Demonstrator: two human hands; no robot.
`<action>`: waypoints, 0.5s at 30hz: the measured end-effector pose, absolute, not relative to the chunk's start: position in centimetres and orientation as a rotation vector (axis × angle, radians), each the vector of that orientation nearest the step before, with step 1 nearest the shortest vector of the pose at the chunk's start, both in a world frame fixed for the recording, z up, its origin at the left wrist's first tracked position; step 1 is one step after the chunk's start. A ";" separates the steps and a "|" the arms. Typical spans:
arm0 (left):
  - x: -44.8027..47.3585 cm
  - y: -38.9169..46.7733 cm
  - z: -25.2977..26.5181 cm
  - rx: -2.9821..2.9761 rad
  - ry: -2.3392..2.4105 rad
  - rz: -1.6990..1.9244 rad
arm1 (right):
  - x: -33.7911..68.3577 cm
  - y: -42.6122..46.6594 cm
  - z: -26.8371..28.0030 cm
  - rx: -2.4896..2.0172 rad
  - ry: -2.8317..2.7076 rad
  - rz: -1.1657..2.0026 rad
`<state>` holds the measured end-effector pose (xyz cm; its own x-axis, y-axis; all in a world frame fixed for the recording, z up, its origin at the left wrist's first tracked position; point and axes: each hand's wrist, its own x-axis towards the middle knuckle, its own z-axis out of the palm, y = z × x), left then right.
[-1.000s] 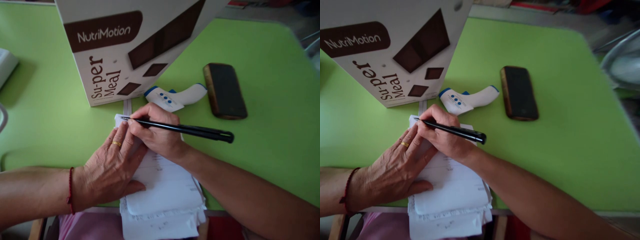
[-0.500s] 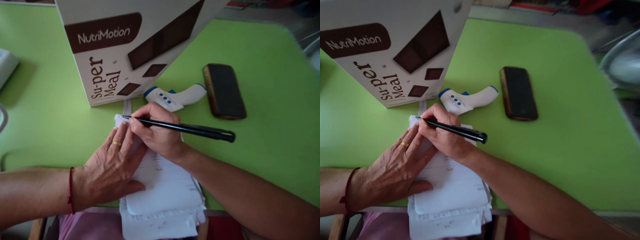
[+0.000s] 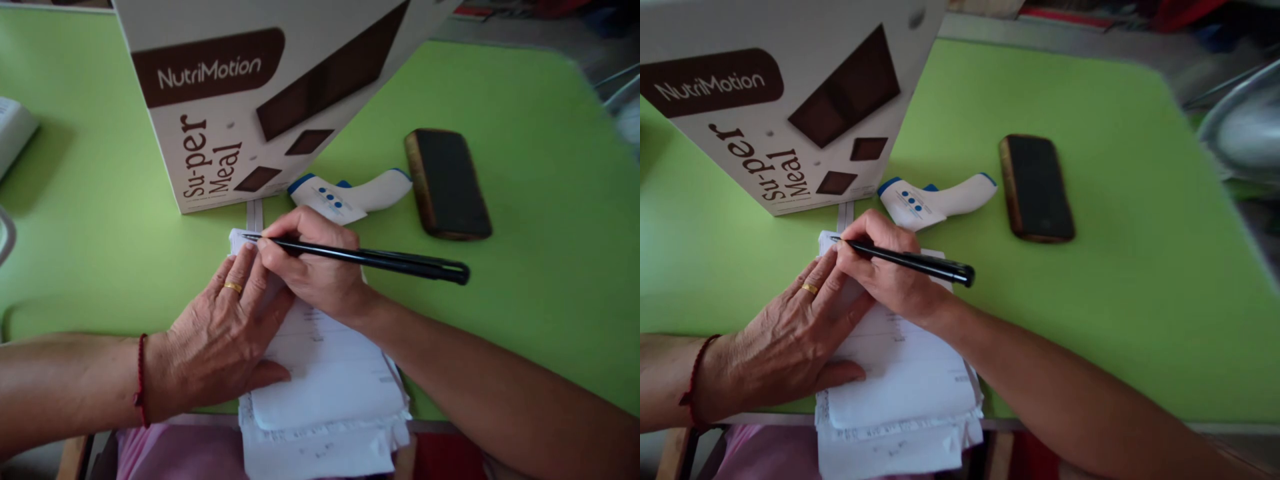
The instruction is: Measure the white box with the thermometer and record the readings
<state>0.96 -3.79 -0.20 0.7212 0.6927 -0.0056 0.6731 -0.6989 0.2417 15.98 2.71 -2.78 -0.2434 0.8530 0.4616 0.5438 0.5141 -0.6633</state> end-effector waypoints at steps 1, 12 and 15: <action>1.0 -3.8 -0.2 2.701 1.089 0.123 | 16.0 2.7 -2.8 -1.152 -1.923 0.471; 1.0 -3.7 -0.2 2.701 1.080 0.098 | 16.2 2.7 -2.7 -1.139 -1.909 0.422; 0.9 -3.7 -0.3 2.702 1.080 0.096 | 16.2 2.7 -2.7 -1.170 -1.896 0.414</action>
